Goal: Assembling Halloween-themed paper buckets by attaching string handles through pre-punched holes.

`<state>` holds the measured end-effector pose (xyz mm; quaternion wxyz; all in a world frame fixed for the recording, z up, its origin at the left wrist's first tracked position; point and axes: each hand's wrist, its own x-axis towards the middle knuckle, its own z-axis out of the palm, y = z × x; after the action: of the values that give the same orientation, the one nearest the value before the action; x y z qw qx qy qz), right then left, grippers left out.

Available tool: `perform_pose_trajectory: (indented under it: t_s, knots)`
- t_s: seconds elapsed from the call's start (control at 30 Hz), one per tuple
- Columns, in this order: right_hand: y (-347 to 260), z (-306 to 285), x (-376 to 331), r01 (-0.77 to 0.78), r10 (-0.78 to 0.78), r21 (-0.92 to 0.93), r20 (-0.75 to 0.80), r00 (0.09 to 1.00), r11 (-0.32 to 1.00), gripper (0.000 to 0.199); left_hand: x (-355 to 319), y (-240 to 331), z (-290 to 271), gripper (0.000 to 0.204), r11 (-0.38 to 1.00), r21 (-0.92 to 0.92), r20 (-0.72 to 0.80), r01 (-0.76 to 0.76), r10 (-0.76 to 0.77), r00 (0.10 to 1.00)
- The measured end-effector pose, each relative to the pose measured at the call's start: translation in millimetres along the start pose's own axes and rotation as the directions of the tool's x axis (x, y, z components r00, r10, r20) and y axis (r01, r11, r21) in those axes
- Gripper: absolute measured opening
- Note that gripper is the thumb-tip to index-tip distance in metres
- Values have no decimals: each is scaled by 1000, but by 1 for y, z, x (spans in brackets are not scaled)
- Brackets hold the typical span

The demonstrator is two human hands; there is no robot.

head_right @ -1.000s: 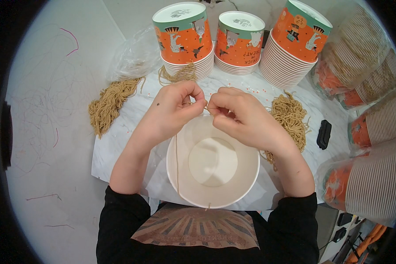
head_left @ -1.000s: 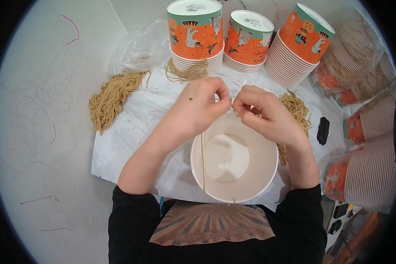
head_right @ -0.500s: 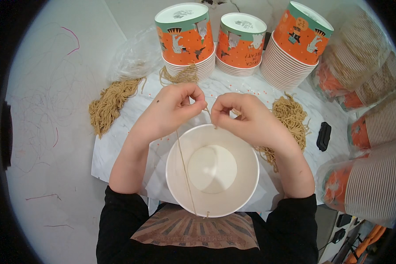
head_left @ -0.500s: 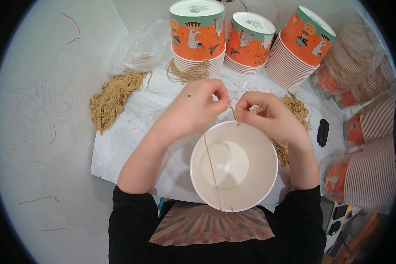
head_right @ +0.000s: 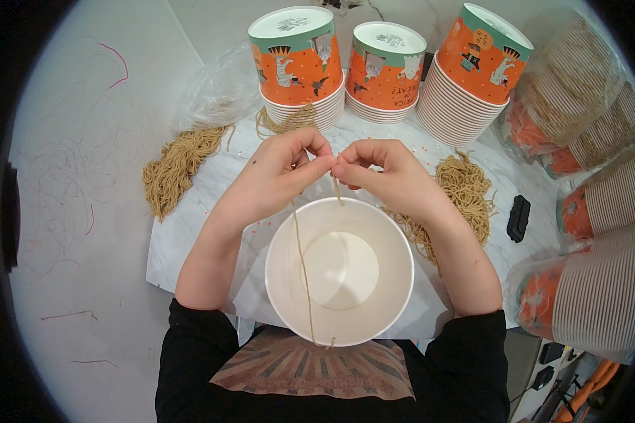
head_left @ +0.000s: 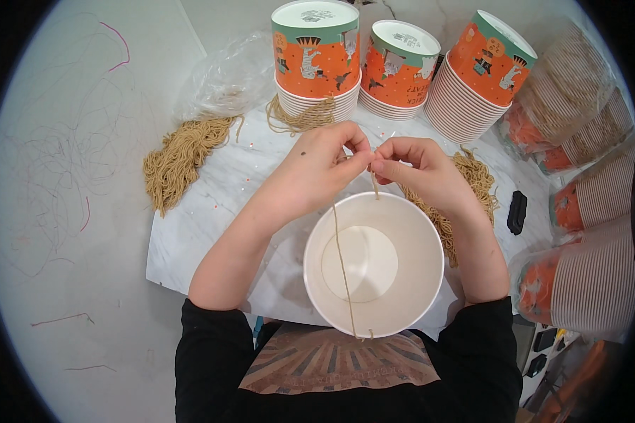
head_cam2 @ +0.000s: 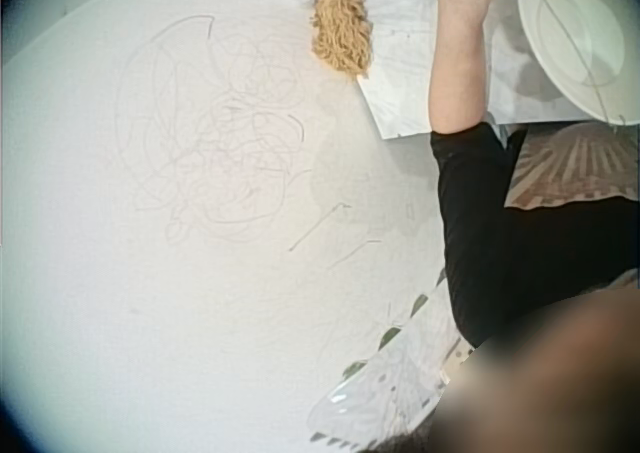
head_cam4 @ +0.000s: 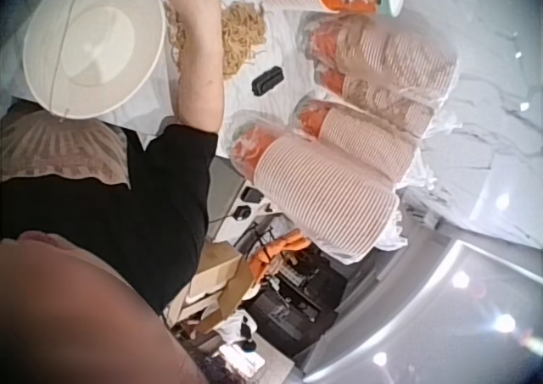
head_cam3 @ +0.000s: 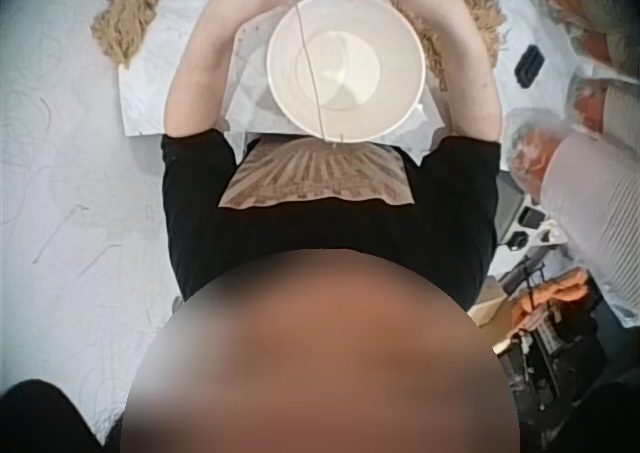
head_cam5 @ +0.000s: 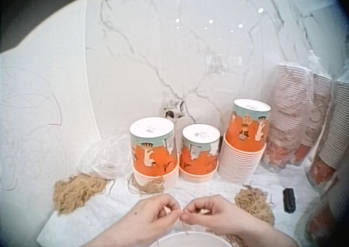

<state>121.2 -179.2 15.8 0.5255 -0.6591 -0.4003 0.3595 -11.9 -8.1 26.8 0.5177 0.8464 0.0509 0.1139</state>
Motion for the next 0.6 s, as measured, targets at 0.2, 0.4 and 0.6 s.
perform_pose_trajectory:
  t_s: [0.2, 0.4, 0.6]
  knots:
    - [7, -3, 4, 48, -48, 1, -24, 999, 999, 14, -1, 2, -3, 19, 981, -178, 35, 81, -76, 997]
    - [5, -3, 5, 27, -27, 10, 61, 998, 1000, 9, 3, -5, -2, 25, 981, -174, 32, 90, -86, 996]
    - [11, -7, 8, -13, 9, 22, 157, 988, 1000, 8, -1, -1, 1, 28, 999, 4, -76, 37, -37, 996]
